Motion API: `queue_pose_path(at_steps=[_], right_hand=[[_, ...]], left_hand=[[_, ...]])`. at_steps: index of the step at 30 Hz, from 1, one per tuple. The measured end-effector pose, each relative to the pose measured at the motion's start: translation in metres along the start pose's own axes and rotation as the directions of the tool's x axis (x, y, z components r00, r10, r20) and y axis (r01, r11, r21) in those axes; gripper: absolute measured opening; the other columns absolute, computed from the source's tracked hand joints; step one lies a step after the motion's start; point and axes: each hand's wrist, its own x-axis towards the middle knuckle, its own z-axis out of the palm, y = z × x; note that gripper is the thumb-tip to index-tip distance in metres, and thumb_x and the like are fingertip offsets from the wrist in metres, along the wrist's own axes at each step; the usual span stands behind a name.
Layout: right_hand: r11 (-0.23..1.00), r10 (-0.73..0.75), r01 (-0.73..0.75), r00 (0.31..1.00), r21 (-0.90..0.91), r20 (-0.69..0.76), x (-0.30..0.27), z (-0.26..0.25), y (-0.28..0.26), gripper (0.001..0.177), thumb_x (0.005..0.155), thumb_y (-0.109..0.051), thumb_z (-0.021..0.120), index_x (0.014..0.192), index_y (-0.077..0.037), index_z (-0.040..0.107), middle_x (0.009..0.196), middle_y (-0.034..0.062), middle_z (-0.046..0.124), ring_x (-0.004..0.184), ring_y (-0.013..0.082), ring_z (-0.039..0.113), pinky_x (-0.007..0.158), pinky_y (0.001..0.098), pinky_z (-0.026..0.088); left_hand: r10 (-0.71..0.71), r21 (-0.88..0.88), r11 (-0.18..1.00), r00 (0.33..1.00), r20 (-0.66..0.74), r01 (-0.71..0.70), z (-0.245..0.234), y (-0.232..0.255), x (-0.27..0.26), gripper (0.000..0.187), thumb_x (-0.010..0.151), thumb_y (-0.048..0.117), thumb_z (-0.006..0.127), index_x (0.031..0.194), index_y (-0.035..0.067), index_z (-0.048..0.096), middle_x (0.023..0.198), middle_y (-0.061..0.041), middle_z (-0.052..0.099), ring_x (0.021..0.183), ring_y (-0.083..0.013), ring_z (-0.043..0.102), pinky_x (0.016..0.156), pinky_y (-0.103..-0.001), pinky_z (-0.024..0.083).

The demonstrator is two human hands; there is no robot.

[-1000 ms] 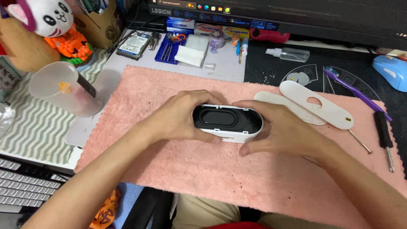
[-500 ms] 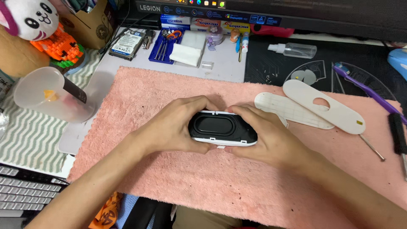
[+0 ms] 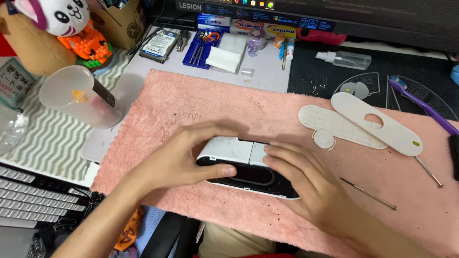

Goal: The person disassembles a portable white speaker by prying off the front panel, removing internal components, and using a small screwdriver to manipulate the circuit board.

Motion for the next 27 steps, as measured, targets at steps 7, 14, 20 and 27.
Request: queue_pose_path(at_steps=[7,14,20,27], right_hand=[[0.971,-0.091,0.092,0.996,-0.22,0.016,-0.02,0.004,-0.004,0.049,0.096,-0.037,0.073,0.129,-0.009,0.051,0.143,0.0218,0.053,0.132,0.0399,0.056,0.114,0.0511,0.046],[0.74,0.531,-0.47,0.848,0.482,0.012,-0.028,0.001,-0.014,0.083,0.077,-0.032,0.077,0.148,-0.007,0.041,0.16,0.0139,0.044,0.149,0.0287,0.044,0.121,0.0448,0.035],[0.373,0.854,-0.764,0.505,0.527,0.128,0.004,-0.015,-0.027,0.077,0.056,-0.014,0.094,0.128,-0.017,0.065,0.128,-0.0056,0.077,0.12,0.0066,0.067,0.098,0.0258,0.054],[0.81,0.567,-0.502,0.804,0.304,-0.182,-0.006,-0.002,-0.019,0.067,0.055,-0.022,0.101,0.115,-0.016,0.07,0.124,0.0019,0.068,0.119,0.0151,0.069,0.1,0.0285,0.052]], left_hand=[[-0.185,-0.017,0.983,0.972,-0.143,0.184,0.031,-0.003,-0.035,0.06,0.08,0.034,0.083,0.131,0.012,0.061,0.132,-0.006,0.068,0.122,-0.0152,0.064,0.1,-0.028,0.047],[0.042,0.093,0.995,0.978,-0.204,-0.023,0.047,0.002,-0.048,0.058,0.088,0.036,0.077,0.133,0.007,0.056,0.131,-0.013,0.061,0.125,-0.0276,0.06,0.108,-0.038,0.045],[0.301,0.294,0.926,0.934,-0.191,-0.238,0.059,0.011,-0.04,0.045,0.101,0.031,0.061,0.131,-0.001,0.052,0.13,-0.014,0.06,0.125,-0.0315,0.058,0.119,-0.052,0.041],[-0.098,-0.072,0.995,0.899,-0.427,0.074,0.071,0.011,-0.031,0.107,0.064,0.036,0.093,0.149,0.006,0.034,0.149,-0.017,0.056,0.139,-0.0241,0.057,0.117,-0.037,0.04]])
